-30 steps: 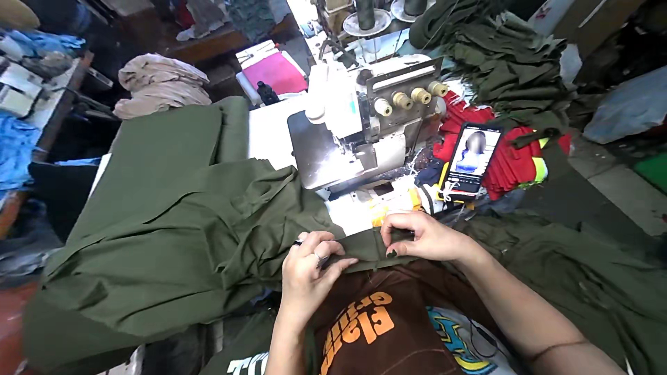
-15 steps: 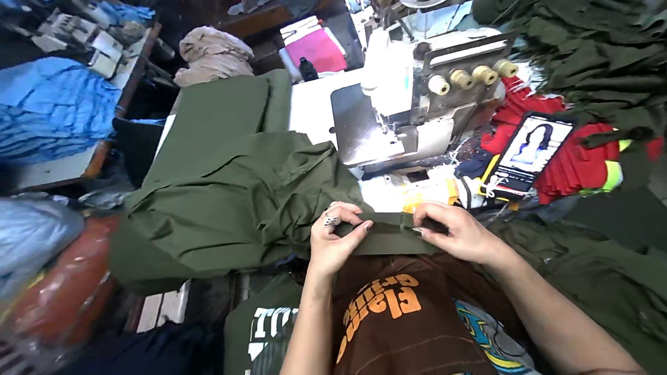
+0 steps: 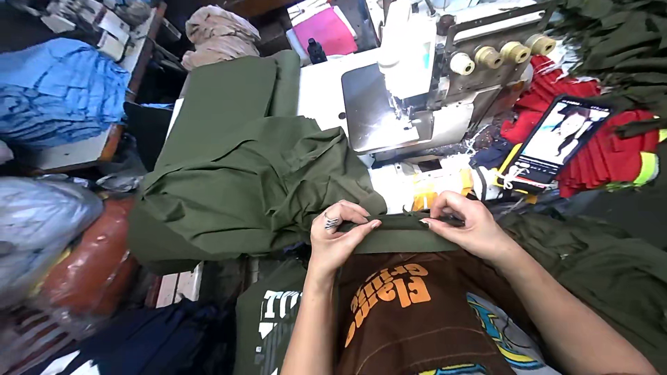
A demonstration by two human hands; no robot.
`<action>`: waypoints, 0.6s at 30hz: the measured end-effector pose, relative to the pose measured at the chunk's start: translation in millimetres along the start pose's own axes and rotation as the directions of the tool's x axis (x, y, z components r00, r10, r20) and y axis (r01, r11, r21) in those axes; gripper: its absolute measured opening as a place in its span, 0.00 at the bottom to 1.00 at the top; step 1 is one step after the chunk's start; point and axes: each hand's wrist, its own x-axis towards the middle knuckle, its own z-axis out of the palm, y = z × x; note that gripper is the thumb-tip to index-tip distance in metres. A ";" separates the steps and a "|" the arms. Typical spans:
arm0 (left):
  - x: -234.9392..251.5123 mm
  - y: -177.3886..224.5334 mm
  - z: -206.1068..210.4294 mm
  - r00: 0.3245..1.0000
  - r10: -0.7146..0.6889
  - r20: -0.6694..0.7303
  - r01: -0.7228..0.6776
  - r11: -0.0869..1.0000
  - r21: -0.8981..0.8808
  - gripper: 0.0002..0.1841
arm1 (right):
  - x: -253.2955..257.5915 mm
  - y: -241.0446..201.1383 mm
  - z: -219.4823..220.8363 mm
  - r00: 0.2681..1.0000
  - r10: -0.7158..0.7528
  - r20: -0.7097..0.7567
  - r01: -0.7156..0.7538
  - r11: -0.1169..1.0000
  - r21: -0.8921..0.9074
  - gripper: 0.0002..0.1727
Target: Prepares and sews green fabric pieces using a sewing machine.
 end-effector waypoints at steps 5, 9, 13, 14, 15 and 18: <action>-11.9 20.7 -22.3 0.945 -0.099 0.312 -0.017 0.936 0.350 0.14 | -1.3 7.6 6.8 0.941 0.027 0.337 0.006 0.995 -0.098 0.20; -13.1 45.6 -43.1 0.868 -0.220 0.445 -0.122 0.774 0.622 0.11 | 9.2 9.3 28.8 0.873 -0.067 0.483 0.075 0.997 0.002 0.12; 14.8 60.7 -64.5 0.939 -0.229 0.255 -0.061 0.621 0.782 0.08 | 51.8 -17.9 50.8 0.945 0.050 0.324 -0.076 0.995 0.068 0.12; 25.8 58.8 -69.6 0.939 -0.254 0.232 -0.045 0.579 0.814 0.07 | 65.8 -19.9 57.4 0.955 0.059 0.291 -0.079 0.995 0.058 0.12; 37.1 53.8 -75.1 0.925 -0.313 0.217 -0.019 0.531 0.847 0.08 | 79.8 -18.1 64.5 0.959 0.059 0.276 -0.072 0.997 0.038 0.11; 59.0 23.6 -97.5 0.829 -0.526 0.189 0.064 0.425 0.903 0.13 | 110.4 3.4 89.5 0.957 -0.028 0.289 0.032 0.999 -0.008 0.09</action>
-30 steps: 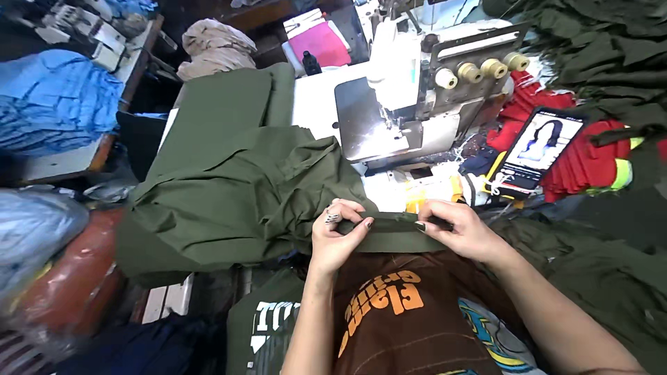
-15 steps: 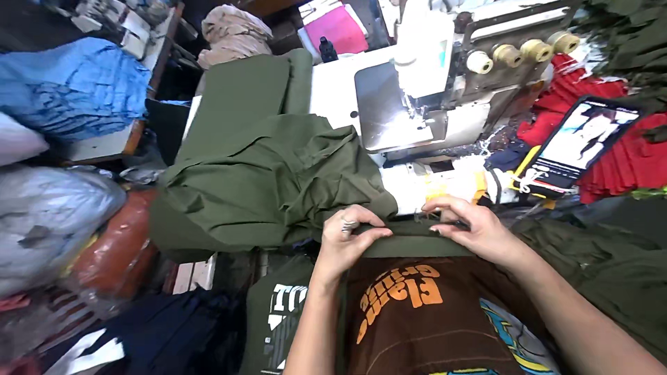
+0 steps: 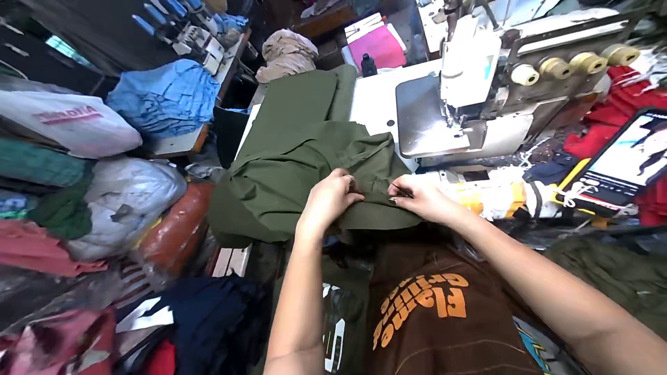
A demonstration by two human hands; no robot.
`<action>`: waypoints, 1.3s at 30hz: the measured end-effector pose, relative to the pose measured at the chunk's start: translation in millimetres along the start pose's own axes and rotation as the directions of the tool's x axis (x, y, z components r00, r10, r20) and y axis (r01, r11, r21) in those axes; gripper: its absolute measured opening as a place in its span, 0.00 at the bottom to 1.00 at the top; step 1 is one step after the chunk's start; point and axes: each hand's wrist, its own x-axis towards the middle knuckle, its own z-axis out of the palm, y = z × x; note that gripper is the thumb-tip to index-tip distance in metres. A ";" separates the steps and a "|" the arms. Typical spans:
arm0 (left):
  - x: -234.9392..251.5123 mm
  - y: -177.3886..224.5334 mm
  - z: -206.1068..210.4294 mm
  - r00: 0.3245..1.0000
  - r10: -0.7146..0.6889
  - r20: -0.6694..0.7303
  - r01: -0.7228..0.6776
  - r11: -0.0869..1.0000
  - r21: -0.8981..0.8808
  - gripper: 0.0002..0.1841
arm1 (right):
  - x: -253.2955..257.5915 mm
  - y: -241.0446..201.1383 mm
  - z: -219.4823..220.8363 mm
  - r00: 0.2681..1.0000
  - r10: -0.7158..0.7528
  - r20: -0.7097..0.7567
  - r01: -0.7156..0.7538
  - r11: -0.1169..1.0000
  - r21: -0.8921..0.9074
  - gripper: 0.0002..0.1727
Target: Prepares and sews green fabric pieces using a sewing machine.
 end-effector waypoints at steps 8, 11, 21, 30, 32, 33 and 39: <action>7.6 -24.0 6.8 0.995 0.102 -0.008 -0.103 0.988 -0.112 0.13 | 2.9 -0.3 -8.6 0.998 -0.009 0.055 0.007 0.999 0.046 0.12; 15.1 -25.0 10.7 0.996 0.018 0.082 -0.011 0.996 -0.089 0.17 | 8.4 0.6 -13.6 0.992 0.069 0.106 -0.074 0.996 0.046 0.13; 10.8 -44.9 17.8 0.982 0.174 0.070 -0.150 0.954 -0.259 0.12 | 13.9 12.9 -3.5 0.964 0.013 0.266 -0.021 0.999 0.026 0.14; -0.2 -16.4 -6.0 0.940 0.197 -0.279 -0.296 0.877 -0.378 0.09 | 1.8 14.5 -8.2 0.976 -0.063 -0.209 0.098 0.982 0.160 0.10; -1.5 -5.5 -14.9 0.922 0.239 -0.305 -0.343 0.868 -0.359 0.08 | 0.3 9.5 -11.7 0.977 -0.044 -0.209 0.080 0.983 0.166 0.08; -2.1 -1.2 -19.0 0.916 0.256 -0.310 -0.360 0.864 -0.351 0.07 | -0.4 7.0 -13.4 0.981 -0.034 -0.193 0.067 0.983 0.170 0.07; -5.0 10.1 -38.4 0.897 0.307 -0.318 -0.409 0.851 -0.330 0.08 | -5.6 -9.4 -18.7 0.976 0.019 -0.218 0.038 0.966 0.255 0.08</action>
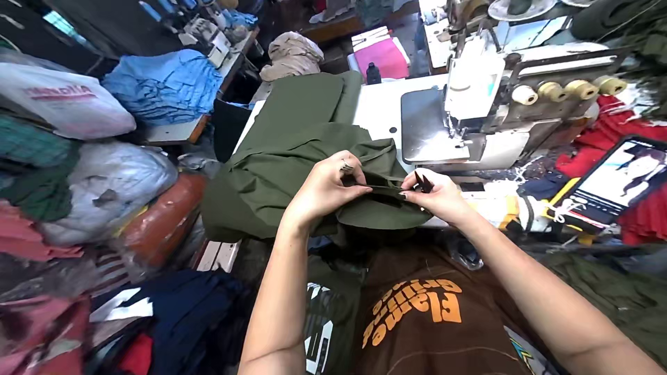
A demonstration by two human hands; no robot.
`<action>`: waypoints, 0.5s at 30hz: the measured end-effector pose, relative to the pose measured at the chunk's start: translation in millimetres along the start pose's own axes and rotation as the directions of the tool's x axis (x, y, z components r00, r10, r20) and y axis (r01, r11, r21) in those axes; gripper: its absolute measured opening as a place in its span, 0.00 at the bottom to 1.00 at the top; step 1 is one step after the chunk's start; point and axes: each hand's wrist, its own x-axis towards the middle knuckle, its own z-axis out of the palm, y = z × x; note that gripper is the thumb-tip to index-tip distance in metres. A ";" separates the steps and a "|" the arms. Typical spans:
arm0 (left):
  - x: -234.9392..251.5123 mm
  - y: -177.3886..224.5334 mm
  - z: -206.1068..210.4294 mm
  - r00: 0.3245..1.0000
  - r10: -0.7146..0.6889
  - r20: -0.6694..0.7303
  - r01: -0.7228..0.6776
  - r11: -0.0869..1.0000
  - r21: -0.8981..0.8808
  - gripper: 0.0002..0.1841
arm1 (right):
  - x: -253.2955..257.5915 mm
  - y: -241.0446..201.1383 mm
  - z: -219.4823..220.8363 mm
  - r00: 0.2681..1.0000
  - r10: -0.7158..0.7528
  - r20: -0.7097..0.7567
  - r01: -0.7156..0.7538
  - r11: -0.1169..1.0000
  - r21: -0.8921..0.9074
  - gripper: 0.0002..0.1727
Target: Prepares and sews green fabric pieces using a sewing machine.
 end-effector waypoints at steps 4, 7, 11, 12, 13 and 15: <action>9.9 -0.7 -7.5 1.000 0.004 0.004 -0.004 1.000 -0.010 0.07 | -0.6 -13.6 -2.5 0.993 -0.121 -0.005 0.120 0.988 -0.098 0.08; 15.5 -0.7 -12.9 1.000 0.003 0.016 -0.003 1.000 0.000 0.07 | 1.3 -18.8 -6.6 0.969 -0.243 0.048 0.247 0.936 -0.250 0.14; 19.3 -0.3 -15.1 1.000 -0.003 0.027 0.003 1.000 0.015 0.06 | 3.0 -21.9 -13.0 0.947 -0.314 0.061 0.315 0.884 -0.345 0.16; 19.6 0.9 -15.1 1.000 -0.003 0.024 0.003 1.000 0.017 0.06 | 3.6 -21.8 -14.7 0.942 -0.335 0.035 0.325 0.877 -0.353 0.12; 19.7 2.3 -15.0 1.000 0.001 0.019 -0.001 1.000 0.015 0.06 | 3.9 -21.6 -16.6 0.939 -0.344 0.011 0.326 0.878 -0.350 0.10; 20.3 5.6 -14.1 1.000 0.017 0.007 -0.017 1.000 0.013 0.06 | 3.2 -23.3 -19.9 0.940 -0.340 0.003 0.322 0.887 -0.331 0.10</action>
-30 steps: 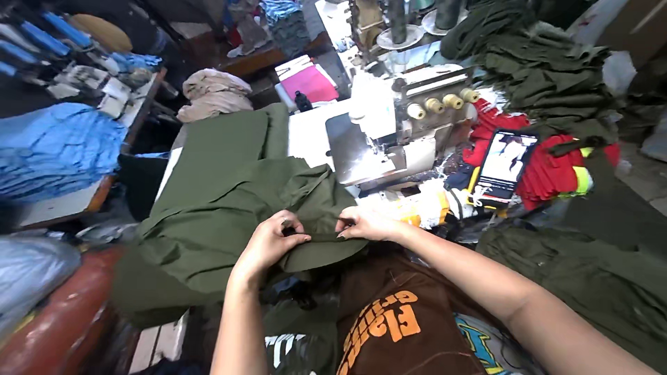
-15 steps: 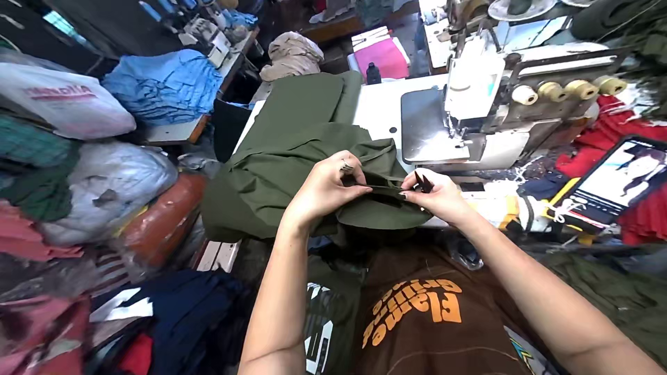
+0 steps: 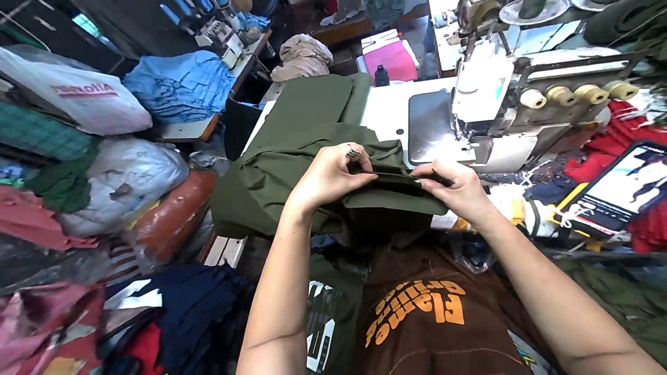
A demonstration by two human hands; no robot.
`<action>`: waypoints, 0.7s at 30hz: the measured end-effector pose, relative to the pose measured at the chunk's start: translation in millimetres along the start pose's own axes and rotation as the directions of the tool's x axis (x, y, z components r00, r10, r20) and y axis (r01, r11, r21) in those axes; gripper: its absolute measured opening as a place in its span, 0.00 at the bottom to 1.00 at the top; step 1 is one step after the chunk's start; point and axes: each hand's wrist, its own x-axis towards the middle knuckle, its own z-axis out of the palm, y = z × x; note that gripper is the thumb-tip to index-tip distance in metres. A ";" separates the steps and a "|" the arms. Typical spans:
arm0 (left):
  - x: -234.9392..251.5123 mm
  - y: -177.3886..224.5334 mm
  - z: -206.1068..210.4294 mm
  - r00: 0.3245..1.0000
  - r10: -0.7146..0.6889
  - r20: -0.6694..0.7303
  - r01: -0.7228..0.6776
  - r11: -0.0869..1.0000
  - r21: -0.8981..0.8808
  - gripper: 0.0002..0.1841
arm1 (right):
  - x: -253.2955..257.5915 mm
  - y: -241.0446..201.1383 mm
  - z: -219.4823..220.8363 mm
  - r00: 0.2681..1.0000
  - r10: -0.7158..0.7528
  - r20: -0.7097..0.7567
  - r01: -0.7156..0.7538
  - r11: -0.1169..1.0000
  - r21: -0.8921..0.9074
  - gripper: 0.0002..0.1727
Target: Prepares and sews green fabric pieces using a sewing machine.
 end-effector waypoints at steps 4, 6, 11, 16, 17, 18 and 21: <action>1.8 2.2 0.2 0.999 0.045 0.001 -0.045 0.998 0.047 0.05 | -2.4 1.9 -5.0 0.988 -0.129 0.084 0.128 0.992 0.015 0.15; 2.6 2.2 -0.3 0.997 0.076 -0.005 -0.076 0.995 0.058 0.05 | -1.1 3.2 -9.0 0.981 -0.177 0.082 0.174 0.984 0.042 0.14; 4.4 5.6 1.9 0.994 0.109 -0.029 -0.108 0.993 0.038 0.05 | 2.4 5.3 -13.4 0.993 -0.113 0.026 0.105 0.971 0.215 0.12; 8.4 10.2 3.4 0.992 0.121 -0.047 -0.119 0.992 0.049 0.05 | 0.5 1.6 -10.4 0.989 0.127 -0.069 -0.117 0.983 0.140 0.21; 9.6 10.8 4.3 0.991 0.128 -0.047 -0.125 0.991 0.053 0.05 | 0.5 1.0 -10.3 0.983 0.159 -0.091 -0.147 0.981 0.126 0.22; 10.9 11.5 5.3 0.990 0.137 -0.045 -0.134 0.989 0.063 0.05 | 0.2 0.8 -10.4 0.979 0.170 -0.109 -0.159 0.981 0.108 0.21; 14.7 15.4 8.7 0.988 0.152 -0.036 -0.147 0.983 0.111 0.05 | -3.4 0.3 -11.6 0.974 0.160 -0.158 -0.159 0.987 0.020 0.10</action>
